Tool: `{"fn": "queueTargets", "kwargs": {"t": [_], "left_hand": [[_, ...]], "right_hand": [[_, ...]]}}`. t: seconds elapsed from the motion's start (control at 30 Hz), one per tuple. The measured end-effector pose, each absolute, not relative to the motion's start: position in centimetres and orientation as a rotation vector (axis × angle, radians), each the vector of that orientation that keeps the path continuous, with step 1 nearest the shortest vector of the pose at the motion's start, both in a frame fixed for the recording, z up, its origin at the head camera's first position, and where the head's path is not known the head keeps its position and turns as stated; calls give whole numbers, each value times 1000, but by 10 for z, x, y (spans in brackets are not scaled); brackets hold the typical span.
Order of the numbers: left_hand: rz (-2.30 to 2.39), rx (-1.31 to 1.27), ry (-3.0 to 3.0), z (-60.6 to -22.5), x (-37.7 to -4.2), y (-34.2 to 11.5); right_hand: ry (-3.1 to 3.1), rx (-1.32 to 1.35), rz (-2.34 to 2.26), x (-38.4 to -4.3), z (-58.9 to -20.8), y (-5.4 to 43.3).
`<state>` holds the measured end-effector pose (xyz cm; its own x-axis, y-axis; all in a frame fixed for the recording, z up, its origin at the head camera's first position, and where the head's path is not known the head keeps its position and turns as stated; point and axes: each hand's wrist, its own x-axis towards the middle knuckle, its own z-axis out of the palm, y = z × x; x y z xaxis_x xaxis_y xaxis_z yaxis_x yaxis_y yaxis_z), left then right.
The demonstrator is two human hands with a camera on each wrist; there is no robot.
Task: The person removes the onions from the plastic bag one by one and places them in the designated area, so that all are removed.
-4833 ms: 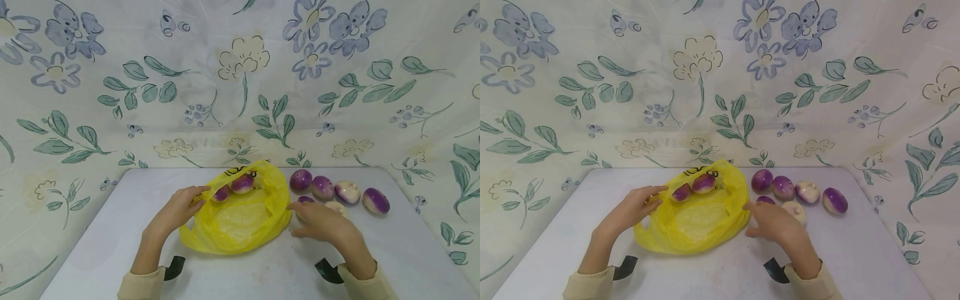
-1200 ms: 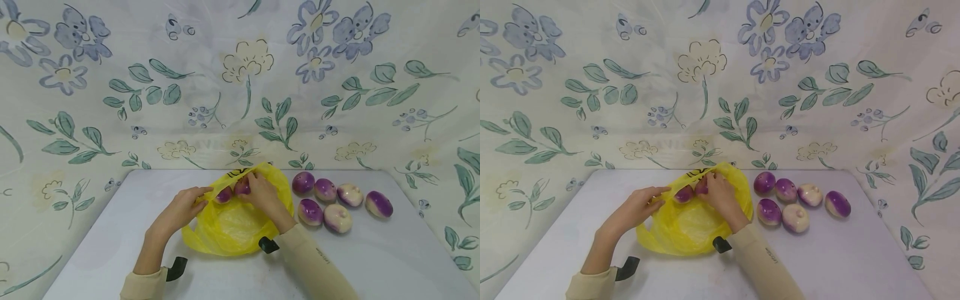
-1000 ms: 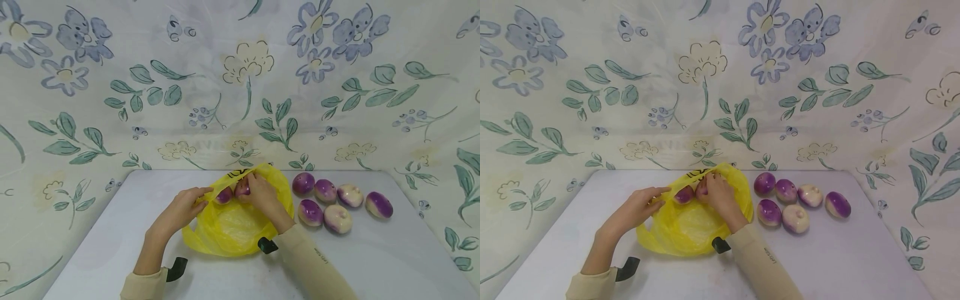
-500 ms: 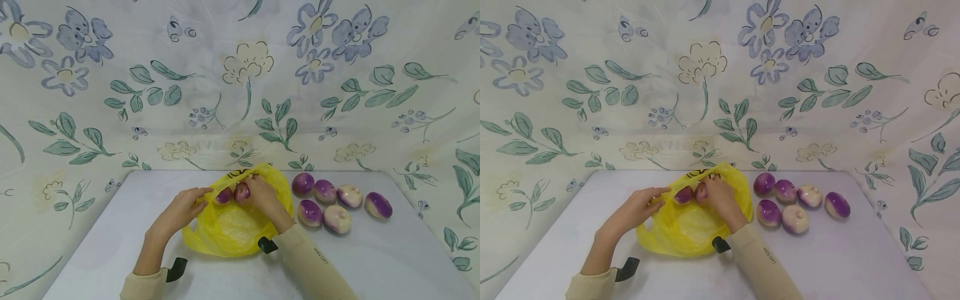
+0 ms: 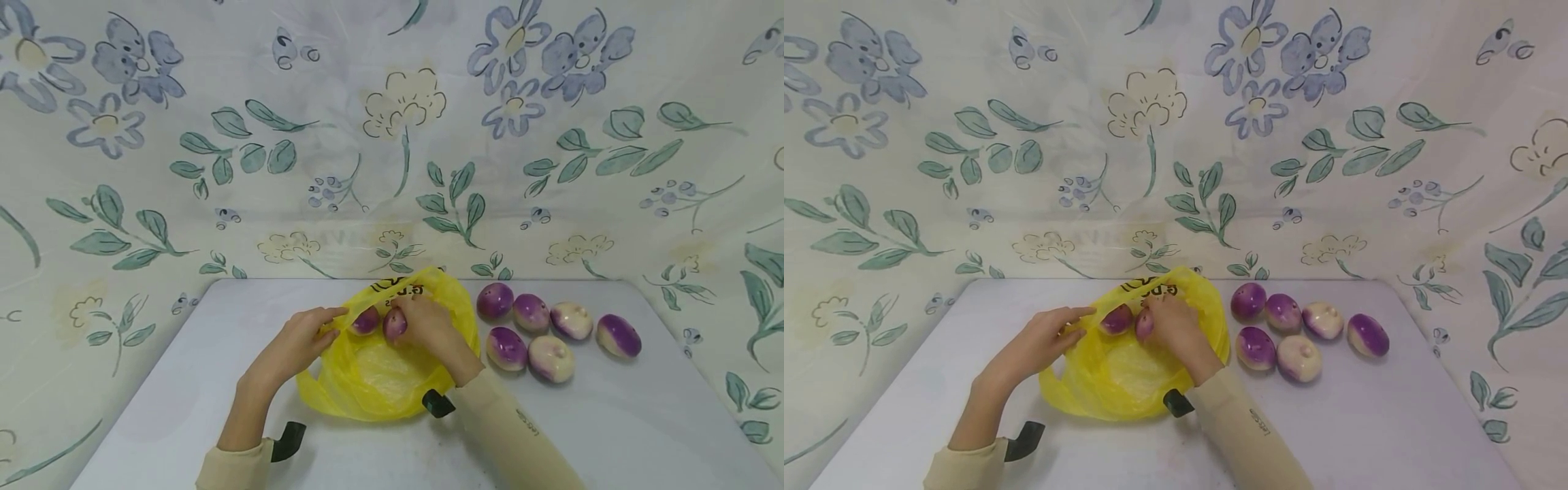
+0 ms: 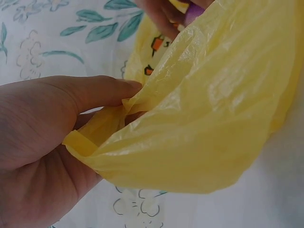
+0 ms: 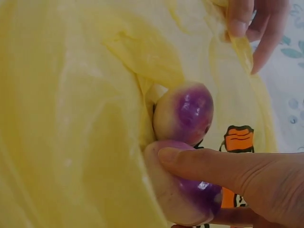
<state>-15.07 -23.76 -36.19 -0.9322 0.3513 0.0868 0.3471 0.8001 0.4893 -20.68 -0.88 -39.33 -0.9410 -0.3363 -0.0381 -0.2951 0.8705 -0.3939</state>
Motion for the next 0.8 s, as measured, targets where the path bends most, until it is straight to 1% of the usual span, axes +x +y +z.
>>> {"fn": "queueTargets", "kwargs": {"t": [0.3,0.53,0.8], "left_hand": [[785,559,2968,-362,-151,-236],[783,566,2966,-362,-150,-236],[770,570,2973,-362,-151,-235]], "right_hand": [[2919,-526,-577,-201,-392,-5],[2899,-458,-624,-197,-393,0],[2923,-469,-649,-191,-388,7]]}}
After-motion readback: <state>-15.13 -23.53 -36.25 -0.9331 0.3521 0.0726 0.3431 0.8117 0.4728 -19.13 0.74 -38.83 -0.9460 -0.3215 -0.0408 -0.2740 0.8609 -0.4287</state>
